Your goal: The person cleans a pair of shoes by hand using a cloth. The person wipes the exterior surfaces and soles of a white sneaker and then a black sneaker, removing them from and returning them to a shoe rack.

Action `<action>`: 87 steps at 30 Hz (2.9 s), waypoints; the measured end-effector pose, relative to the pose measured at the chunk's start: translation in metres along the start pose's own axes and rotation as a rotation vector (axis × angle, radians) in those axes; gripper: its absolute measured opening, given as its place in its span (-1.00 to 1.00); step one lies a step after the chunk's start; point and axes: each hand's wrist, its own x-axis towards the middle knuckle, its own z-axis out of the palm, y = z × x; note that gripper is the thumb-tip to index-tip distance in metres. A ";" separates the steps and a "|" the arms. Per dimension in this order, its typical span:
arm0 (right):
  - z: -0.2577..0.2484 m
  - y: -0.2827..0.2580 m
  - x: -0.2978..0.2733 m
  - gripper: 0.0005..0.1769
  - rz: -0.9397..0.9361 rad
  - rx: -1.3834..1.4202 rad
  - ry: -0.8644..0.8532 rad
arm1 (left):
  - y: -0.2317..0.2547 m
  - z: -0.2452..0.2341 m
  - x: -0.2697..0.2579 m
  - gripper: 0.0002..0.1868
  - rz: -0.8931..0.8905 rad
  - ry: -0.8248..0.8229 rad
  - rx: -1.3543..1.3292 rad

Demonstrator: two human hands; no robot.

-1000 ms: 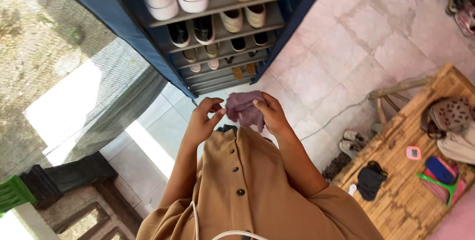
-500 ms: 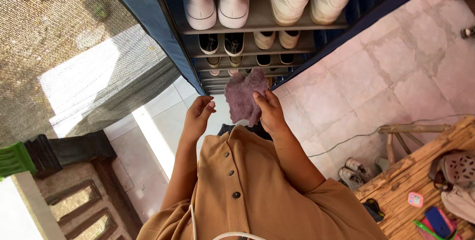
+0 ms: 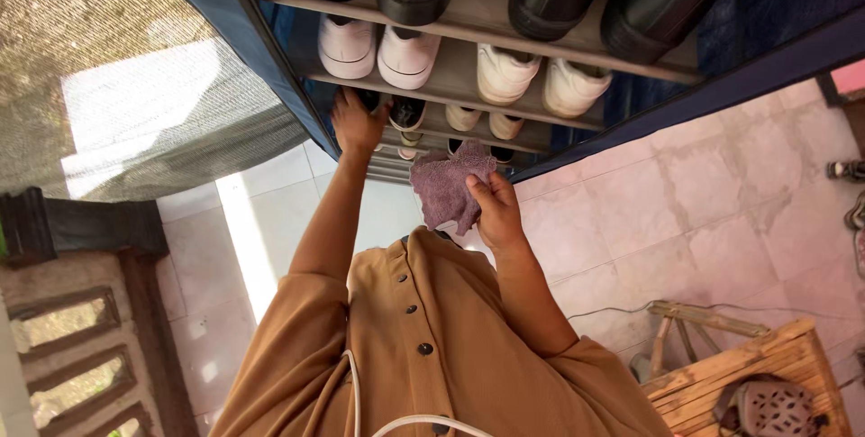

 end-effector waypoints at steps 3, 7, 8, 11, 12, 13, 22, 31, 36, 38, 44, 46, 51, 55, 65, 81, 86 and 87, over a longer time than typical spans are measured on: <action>-0.015 -0.013 0.007 -0.80 0.030 0.032 0.006 | -0.007 0.006 0.013 -0.02 -0.087 -0.068 0.078; -0.038 -0.027 0.017 -0.81 0.018 0.098 -0.022 | -0.007 0.000 0.014 -0.20 -0.139 -0.032 0.015; -0.043 -0.031 0.021 -0.80 0.028 0.103 -0.009 | -0.004 -0.004 0.013 -0.20 -0.151 -0.026 0.019; -0.052 -0.037 0.033 -0.77 0.052 0.085 -0.053 | 0.011 -0.021 0.006 -0.34 -0.286 0.040 -0.246; -0.054 -0.037 0.038 -0.77 0.064 0.084 -0.067 | 0.016 -0.027 0.002 -0.38 -0.271 0.136 -0.260; -0.055 -0.035 0.042 -0.78 0.088 0.076 -0.087 | 0.021 -0.035 -0.004 -0.41 -0.254 0.232 -0.273; -0.033 -0.001 0.063 -0.78 0.218 -0.057 -0.304 | 0.047 -0.142 -0.152 -0.35 -0.779 0.232 -1.018; 0.064 -0.015 0.025 -0.66 -0.479 -0.870 -0.379 | 0.051 -0.228 -0.278 -0.36 -0.583 0.405 -1.112; 0.150 0.009 -0.072 -0.46 -0.851 -1.190 -0.830 | 0.056 -0.245 -0.308 -0.46 -0.563 0.413 -1.169; 0.162 0.015 -0.082 -0.51 -0.911 -1.182 -0.957 | 0.051 -0.258 -0.323 -0.51 -0.585 0.429 -1.110; 0.165 0.021 -0.054 -0.60 -1.078 -1.242 -0.904 | 0.040 -0.302 -0.367 -0.65 -0.281 0.632 -0.848; 0.169 0.031 -0.088 -0.51 -0.977 -1.203 -0.740 | 0.037 -0.311 -0.375 -0.73 -0.276 0.650 -0.740; 0.185 0.059 -0.173 -0.53 -0.901 -0.964 -1.167 | 0.028 -0.320 -0.394 -0.76 -0.239 0.730 -0.776; 0.183 0.053 -0.126 -0.60 -1.016 -1.090 -1.053 | 0.022 -0.333 -0.409 -0.82 -0.274 0.771 -0.750; 0.190 0.072 -0.167 -0.44 -0.970 -0.974 -1.051 | 0.018 -0.349 -0.418 -0.80 -0.162 0.827 -0.610; 0.187 0.055 -0.141 -0.56 -1.049 -1.291 -0.879 | 0.018 -0.353 -0.411 -0.86 -0.223 0.814 -0.668; 0.202 0.071 -0.207 -0.41 -0.884 -0.886 -0.923 | 0.017 -0.340 -0.404 -0.84 -0.261 0.821 -0.707; 0.203 0.070 -0.209 -0.42 -0.927 -0.902 -0.983 | 0.017 -0.338 -0.403 -0.83 -0.224 0.814 -0.762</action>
